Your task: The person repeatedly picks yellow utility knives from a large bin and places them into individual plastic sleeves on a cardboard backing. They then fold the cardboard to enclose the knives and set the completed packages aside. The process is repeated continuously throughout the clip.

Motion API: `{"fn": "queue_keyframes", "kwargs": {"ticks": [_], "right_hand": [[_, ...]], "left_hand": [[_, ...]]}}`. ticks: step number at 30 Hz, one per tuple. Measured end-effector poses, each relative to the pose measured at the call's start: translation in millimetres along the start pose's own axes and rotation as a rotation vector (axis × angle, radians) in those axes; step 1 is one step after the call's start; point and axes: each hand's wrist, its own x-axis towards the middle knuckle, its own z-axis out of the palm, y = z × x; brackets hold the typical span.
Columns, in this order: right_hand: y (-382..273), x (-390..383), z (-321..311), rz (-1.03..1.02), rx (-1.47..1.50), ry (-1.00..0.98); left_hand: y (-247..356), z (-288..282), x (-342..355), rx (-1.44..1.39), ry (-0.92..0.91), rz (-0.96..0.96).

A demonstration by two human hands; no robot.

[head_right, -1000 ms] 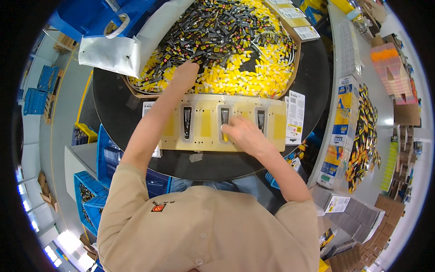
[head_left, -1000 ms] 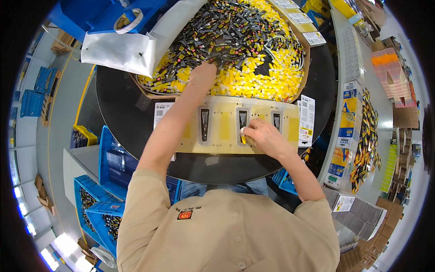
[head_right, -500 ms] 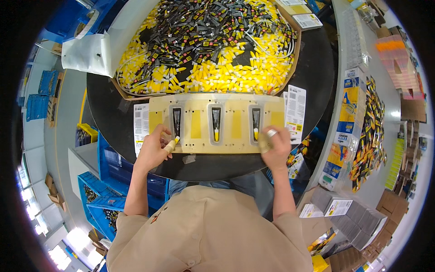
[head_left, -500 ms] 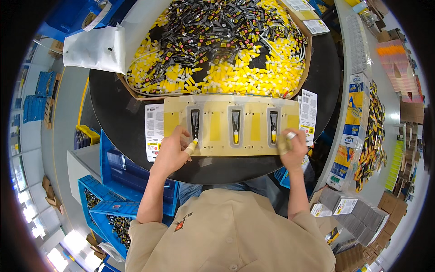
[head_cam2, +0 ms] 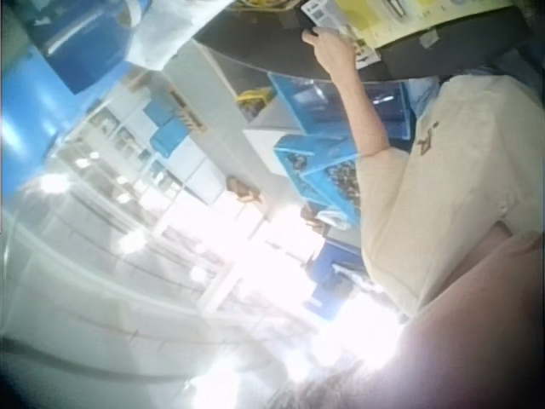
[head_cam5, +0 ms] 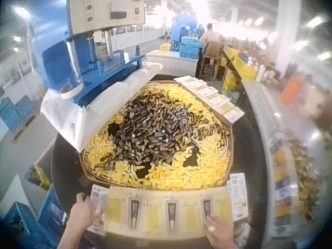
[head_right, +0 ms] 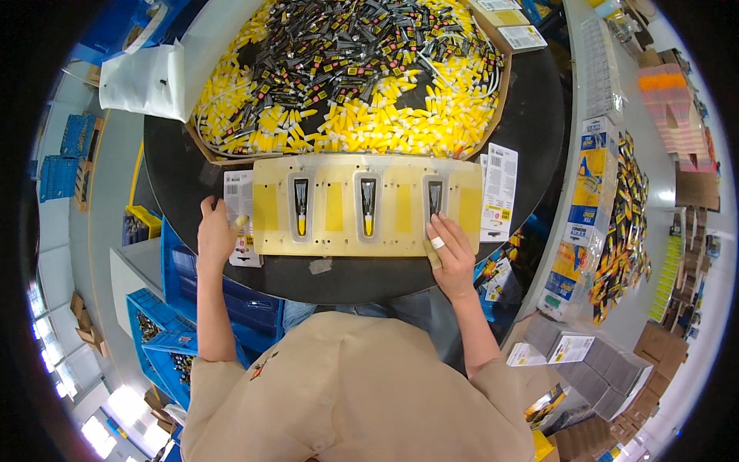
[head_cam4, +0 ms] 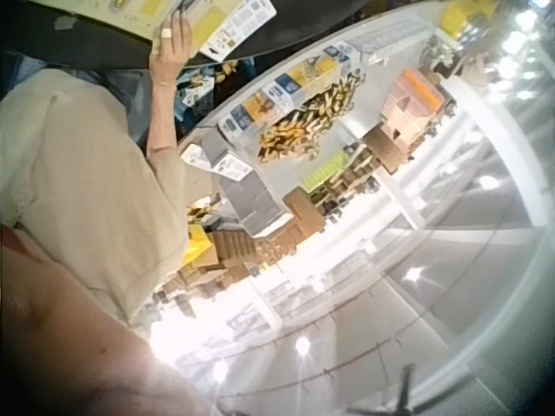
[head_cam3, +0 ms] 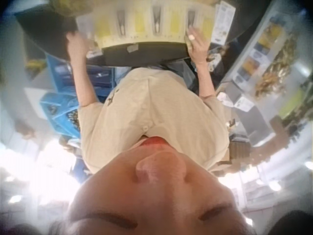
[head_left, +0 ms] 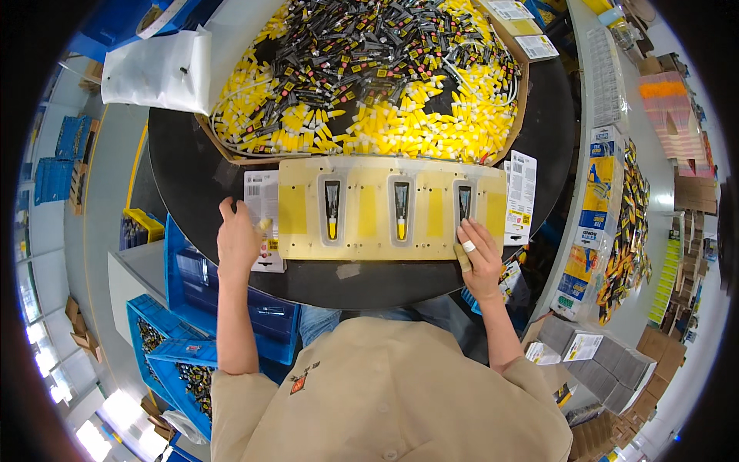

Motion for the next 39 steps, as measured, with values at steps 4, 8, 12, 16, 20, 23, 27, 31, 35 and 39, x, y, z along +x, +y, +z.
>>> {"fn": "queue_keyframes", "kwargs": {"ticks": [4,8,12,16,20,23,27,31,35,39], "right_hand": [[32.5,9.2,-5.9,0.088,-0.057,0.160],[117.3,37.9,-15.8,0.612,-0.493,0.208],[159.5,29.3,-2.1,0.990,-0.043,0.229],[130.5,30.1,-2.7,0.735,-0.487,0.348],[65.7,46.8,-41.7,0.527,-0.446,0.513],[1.8,36.8,-35.3,0.490,-0.091,0.428],[-74.0,45.8,24.1,0.588,0.170,0.124],[-84.9,49.5,42.6,0.738,0.464,0.105],[-44.9,31.3,16.9,0.640,0.289,0.284],[-35.0,13.3,32.6,0.520,-0.341,-0.153]], "left_hand": [[7.1,-62.2,-3.8,-0.218,0.014,0.022],[29.6,-69.1,-21.7,-0.850,-0.232,0.124],[59.4,-28.3,-31.1,-0.567,0.073,0.284],[79.4,-5.5,-31.2,-0.384,-0.014,0.411],[88.6,-2.6,-30.2,-0.121,-0.074,0.597],[86.2,-0.5,-28.2,-0.054,-0.126,0.627],[80.5,4.8,-24.1,-0.076,-0.169,0.647],[78.3,-1.2,-22.6,-0.199,-0.130,0.653],[85.9,-18.0,-19.6,-0.159,-0.259,0.569],[128.4,-22.5,-15.6,-0.354,-0.161,0.504]]}}
